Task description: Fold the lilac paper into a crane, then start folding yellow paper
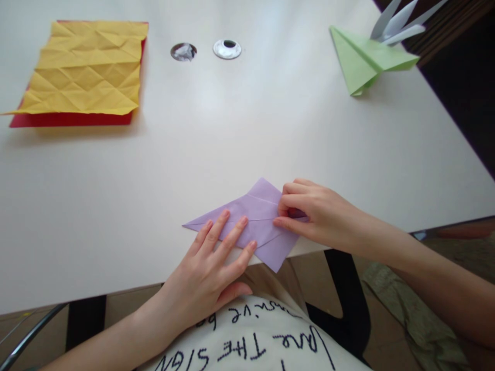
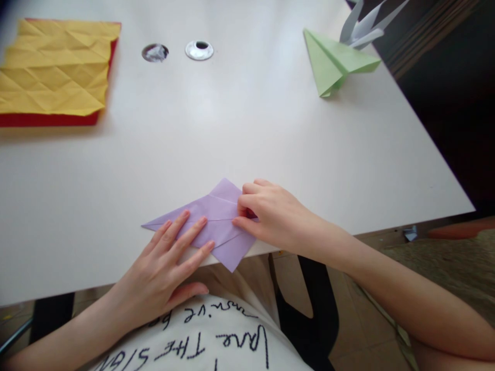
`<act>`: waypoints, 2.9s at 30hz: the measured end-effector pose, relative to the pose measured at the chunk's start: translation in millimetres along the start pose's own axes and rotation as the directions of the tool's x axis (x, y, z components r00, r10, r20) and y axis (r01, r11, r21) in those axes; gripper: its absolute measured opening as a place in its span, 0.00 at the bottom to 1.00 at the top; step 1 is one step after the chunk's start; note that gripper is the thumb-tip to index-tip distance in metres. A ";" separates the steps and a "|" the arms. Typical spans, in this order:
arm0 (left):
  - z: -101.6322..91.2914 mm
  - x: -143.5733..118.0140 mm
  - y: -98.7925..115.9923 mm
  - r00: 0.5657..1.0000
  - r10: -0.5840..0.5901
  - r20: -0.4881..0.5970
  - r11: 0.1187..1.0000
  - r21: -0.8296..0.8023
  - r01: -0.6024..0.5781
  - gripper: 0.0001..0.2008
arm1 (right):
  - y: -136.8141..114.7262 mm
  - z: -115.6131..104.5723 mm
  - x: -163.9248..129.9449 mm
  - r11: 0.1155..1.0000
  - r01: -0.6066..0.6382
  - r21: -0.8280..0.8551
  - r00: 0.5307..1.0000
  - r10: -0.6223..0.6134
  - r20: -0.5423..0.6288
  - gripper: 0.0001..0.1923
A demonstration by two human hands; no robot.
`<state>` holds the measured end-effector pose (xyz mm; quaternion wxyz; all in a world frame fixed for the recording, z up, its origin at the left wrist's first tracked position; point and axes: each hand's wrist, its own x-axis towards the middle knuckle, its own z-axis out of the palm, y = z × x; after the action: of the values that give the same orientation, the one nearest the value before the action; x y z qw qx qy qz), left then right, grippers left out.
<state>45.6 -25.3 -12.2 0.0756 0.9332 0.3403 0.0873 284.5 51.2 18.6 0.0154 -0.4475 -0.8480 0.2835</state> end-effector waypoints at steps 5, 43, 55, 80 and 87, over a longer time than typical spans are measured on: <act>-0.2 0.5 -0.5 1.000 -0.001 0.031 0.999 0.044 0.000 0.32 | -0.6 -1.8 1.7 1.000 -0.006 0.002 1.000 0.006 0.021 0.10; 2.5 4.6 1.9 0.999 -0.028 -0.034 0.989 0.147 0.032 0.38 | 1.3 -1.1 1.8 0.999 0.051 0.006 0.999 -0.051 -0.005 0.09; 1.1 4.2 2.1 0.999 -0.025 -0.044 0.985 0.172 0.032 0.37 | 1.1 -2.3 3.4 0.999 0.034 0.027 0.999 -0.035 0.020 0.09; 1.5 9.4 0.3 0.996 0.060 -0.066 0.984 0.170 -0.048 0.33 | -31.9 48.3 -27.3 0.863 0.364 -0.351 0.773 -0.490 -0.403 0.10; 0.4 9.7 0.4 0.994 0.066 -0.082 0.987 0.155 -0.052 0.31 | -36.5 52.1 -38.3 0.841 0.324 -0.433 0.804 -0.486 -0.344 0.14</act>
<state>53.3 -19.4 -11.4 -0.0135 0.9412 0.3212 0.1039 265.5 -18.6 1.7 0.1872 -0.3001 -0.9353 0.0077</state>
